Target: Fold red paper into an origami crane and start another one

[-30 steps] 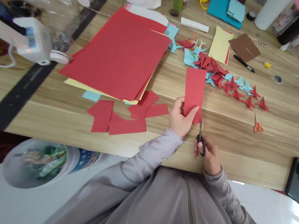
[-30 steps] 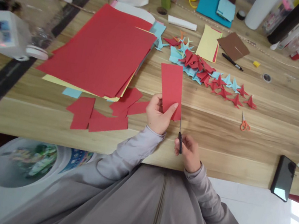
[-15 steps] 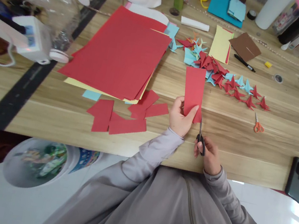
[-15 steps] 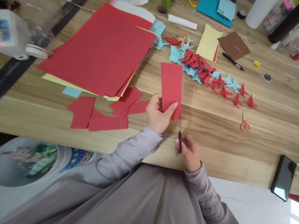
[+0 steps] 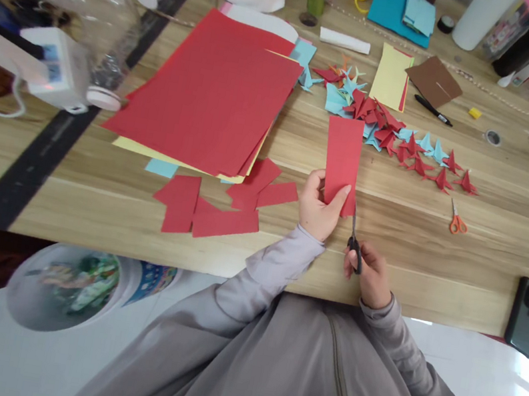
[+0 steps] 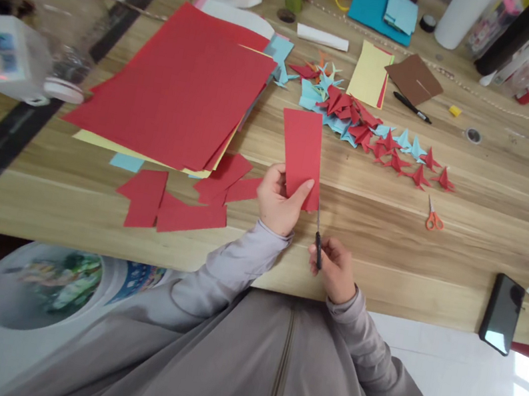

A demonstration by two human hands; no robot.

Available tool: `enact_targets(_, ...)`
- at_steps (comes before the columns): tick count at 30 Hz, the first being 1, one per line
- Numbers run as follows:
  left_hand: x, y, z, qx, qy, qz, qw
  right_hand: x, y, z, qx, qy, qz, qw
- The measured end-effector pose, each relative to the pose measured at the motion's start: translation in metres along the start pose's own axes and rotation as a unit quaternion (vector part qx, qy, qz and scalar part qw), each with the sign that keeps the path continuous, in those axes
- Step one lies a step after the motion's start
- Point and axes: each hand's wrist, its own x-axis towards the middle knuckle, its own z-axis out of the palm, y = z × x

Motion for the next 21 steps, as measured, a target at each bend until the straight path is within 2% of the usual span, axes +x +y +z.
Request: enact_targets(21, 0.0002, 0.0023, -0.0001, 0.001, 0.014, 0.001, 1.0, 0.0016, 0.0003, 0.0022, -0.021, 0.014, 0.007, 1.0)
